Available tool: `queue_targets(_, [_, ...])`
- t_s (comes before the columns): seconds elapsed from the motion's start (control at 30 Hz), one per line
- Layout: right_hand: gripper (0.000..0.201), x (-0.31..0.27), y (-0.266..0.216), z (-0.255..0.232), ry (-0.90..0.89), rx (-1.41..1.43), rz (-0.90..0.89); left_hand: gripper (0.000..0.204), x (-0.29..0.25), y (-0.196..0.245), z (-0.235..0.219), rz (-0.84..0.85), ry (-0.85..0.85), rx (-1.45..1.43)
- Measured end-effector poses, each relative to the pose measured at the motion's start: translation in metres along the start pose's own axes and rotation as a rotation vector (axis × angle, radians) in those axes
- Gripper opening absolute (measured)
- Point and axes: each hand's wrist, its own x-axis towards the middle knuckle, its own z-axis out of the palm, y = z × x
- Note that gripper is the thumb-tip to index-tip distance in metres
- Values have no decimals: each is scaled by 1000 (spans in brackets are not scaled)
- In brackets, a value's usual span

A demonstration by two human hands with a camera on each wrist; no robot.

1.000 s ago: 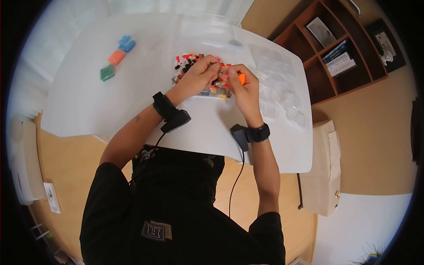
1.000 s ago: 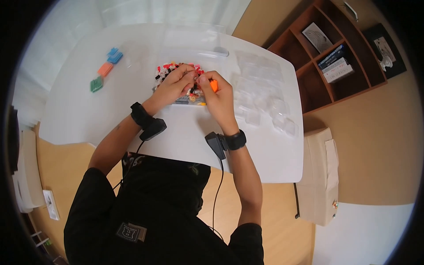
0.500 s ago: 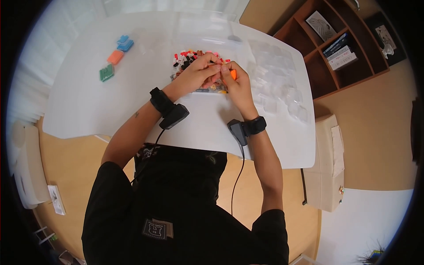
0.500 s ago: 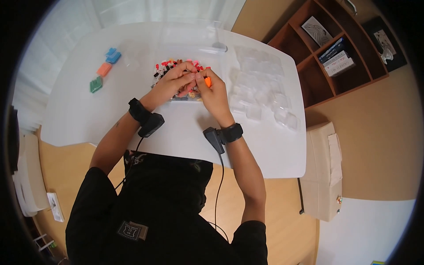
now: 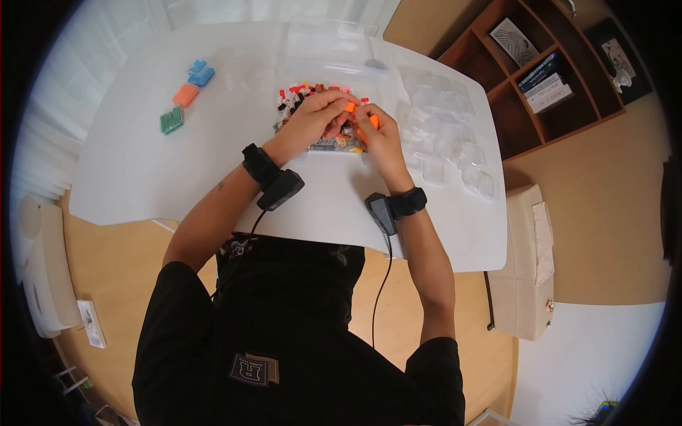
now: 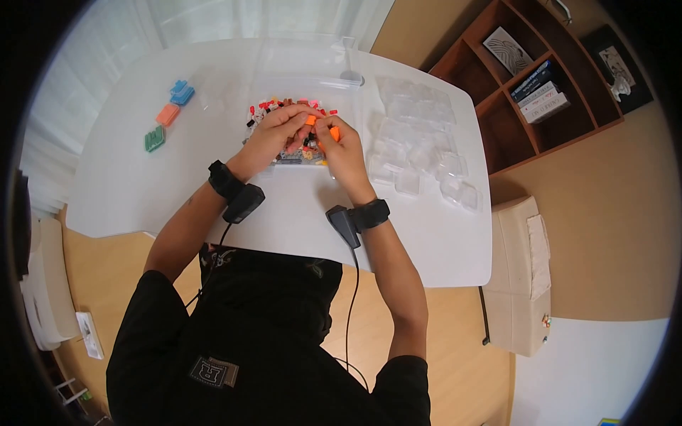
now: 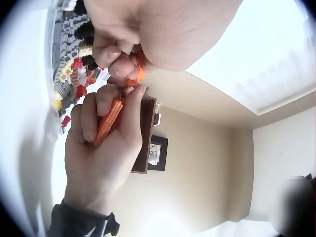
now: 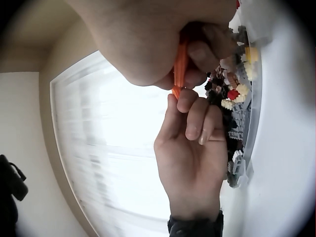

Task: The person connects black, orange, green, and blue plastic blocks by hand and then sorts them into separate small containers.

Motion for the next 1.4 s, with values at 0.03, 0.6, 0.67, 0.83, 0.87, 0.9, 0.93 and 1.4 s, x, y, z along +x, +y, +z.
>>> queue_targets(0.03, [26,1,2,2,2,-14,-34,24,0,1,1,-25,-2,-2])
queue_targets(0.6, [23,0,-10,-5,-67,273,56,18,0,3,2,23,22,-63])
queue_targets(0.67, [24,2,-9,-4,142,118,43,17,0,3,4,31,78,-54])
queue_targets(0.83, [28,0,-14,-11,179,37,65,20,1,0,1,6,126,-14])
queue_targets(0.87, [28,0,-13,-12,185,-1,53,20,1,1,1,7,129,-15])
queue_targets(0.9, [28,1,-10,-11,183,-1,53,20,1,2,2,6,124,2])
queue_targets(0.93, [28,3,-6,-9,172,-9,16,20,0,3,2,5,118,20])
queue_targets(1.4, [27,2,-3,-4,44,-40,-44,17,0,3,2,30,69,46])
